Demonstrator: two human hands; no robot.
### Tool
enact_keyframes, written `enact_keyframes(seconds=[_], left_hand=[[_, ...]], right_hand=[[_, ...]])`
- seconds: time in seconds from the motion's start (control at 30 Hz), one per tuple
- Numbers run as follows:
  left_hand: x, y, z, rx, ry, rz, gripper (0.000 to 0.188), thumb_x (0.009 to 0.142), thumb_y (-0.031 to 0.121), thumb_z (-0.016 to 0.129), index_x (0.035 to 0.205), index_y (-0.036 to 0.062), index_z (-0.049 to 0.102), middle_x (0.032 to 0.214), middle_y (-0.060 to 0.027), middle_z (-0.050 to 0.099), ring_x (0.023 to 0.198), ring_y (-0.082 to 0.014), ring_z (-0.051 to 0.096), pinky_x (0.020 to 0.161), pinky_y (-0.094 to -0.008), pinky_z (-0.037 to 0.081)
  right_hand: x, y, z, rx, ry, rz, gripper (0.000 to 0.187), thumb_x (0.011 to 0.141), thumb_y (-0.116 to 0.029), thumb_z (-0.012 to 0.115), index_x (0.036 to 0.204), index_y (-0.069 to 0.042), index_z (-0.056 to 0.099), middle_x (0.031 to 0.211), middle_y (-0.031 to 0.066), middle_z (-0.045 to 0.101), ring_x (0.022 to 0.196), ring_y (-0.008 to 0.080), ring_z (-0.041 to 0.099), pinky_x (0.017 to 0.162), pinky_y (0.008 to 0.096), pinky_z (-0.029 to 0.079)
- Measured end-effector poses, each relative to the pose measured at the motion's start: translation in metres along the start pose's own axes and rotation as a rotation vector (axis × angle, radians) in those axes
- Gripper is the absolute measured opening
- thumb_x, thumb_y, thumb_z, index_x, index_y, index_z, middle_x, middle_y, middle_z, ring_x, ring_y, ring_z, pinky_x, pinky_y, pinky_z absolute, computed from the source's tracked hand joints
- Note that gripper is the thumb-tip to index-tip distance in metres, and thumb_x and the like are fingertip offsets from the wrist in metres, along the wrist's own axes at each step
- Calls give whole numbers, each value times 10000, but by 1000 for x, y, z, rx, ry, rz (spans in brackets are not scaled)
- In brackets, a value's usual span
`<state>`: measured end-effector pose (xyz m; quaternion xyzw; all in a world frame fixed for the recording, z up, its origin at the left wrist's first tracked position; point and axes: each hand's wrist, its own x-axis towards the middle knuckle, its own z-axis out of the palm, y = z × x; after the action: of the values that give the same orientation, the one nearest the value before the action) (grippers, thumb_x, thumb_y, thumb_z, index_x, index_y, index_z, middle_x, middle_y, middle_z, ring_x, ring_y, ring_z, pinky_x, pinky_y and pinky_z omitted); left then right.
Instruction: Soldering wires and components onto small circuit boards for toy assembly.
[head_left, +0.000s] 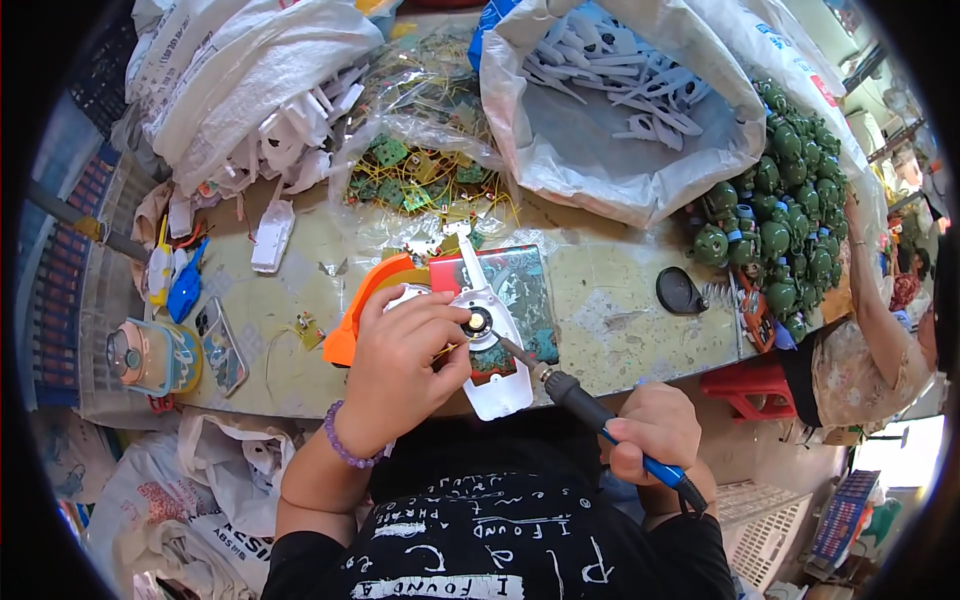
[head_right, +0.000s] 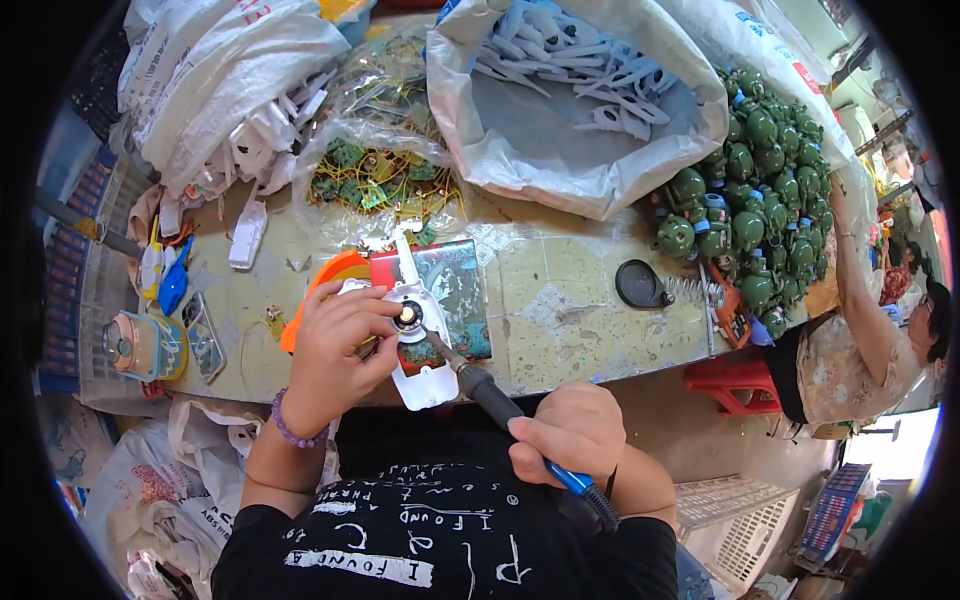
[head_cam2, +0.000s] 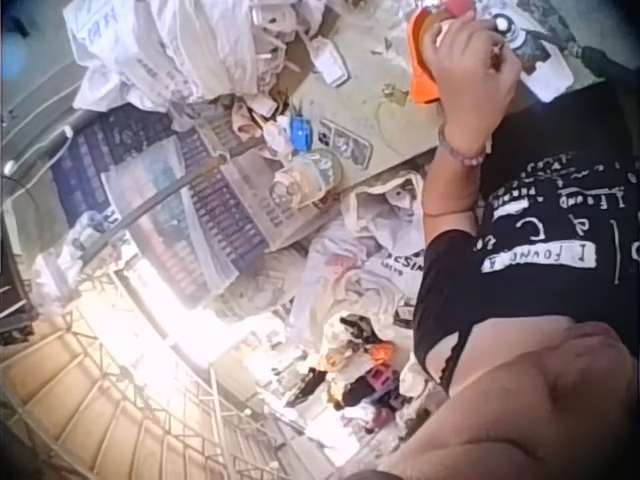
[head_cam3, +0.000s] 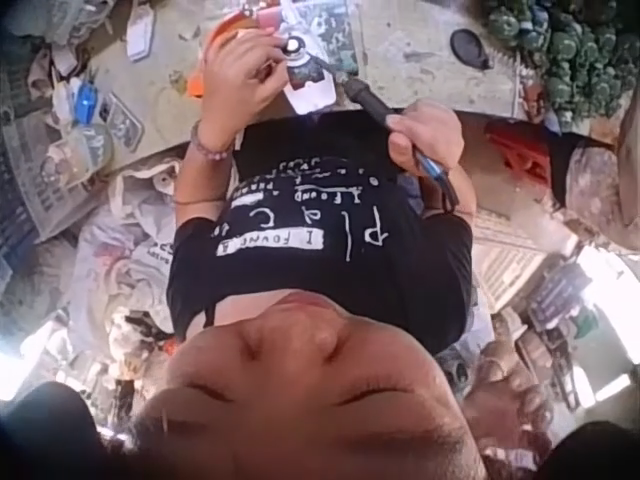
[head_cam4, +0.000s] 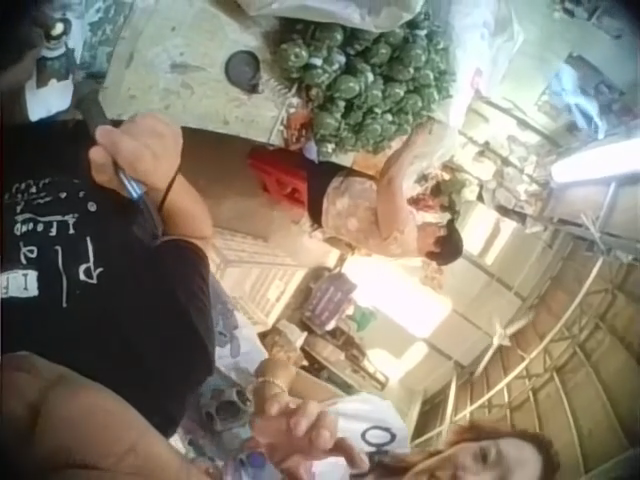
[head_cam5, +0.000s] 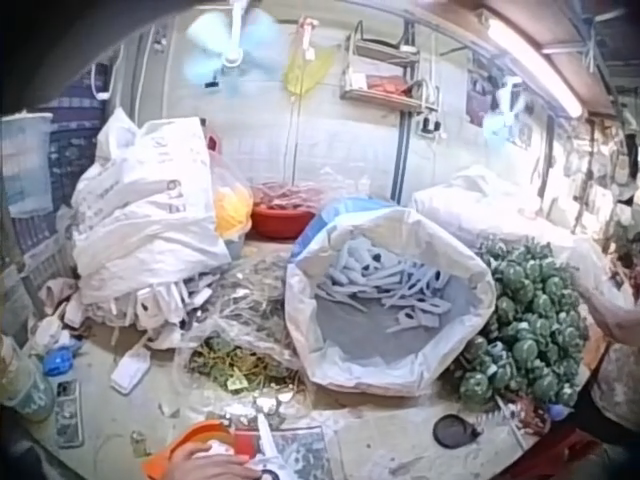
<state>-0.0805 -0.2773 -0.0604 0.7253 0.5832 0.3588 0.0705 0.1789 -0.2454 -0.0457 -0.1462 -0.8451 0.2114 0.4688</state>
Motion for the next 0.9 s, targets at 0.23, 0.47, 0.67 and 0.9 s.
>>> enact_keyframes(seconds=[0.23,0.47,0.67,0.9], left_hand=[[2,0,1,29,-18,-6,76,692,72,691,718,91,622,922,-10,704,1018,-209,647,943,-471,381],[3,2,-1,29,-19,-10,70,692,79,696,723,91,634,926,-9,703,1020,-215,645,971,-491,365],[1,2,-2,46,-26,-20,60,697,77,690,718,90,636,929,-11,703,1025,-216,643,990,-506,350],[3,5,-2,54,-54,-15,52,696,80,687,717,94,641,935,-5,701,1040,-209,635,1010,-520,331]], right_hand=[[3,2,2,46,-49,-9,168,922,-219,588,979,-64,560,559,4,557,426,173,517,408,290,371],[3,2,5,41,-39,-19,172,916,-214,597,972,-56,558,552,9,547,421,176,511,405,289,373],[6,2,5,56,-64,-28,162,908,-197,599,960,-49,556,561,22,540,423,177,509,403,288,370],[10,1,1,31,-96,-49,234,754,-72,707,966,-32,615,598,0,528,458,168,509,413,278,386]])
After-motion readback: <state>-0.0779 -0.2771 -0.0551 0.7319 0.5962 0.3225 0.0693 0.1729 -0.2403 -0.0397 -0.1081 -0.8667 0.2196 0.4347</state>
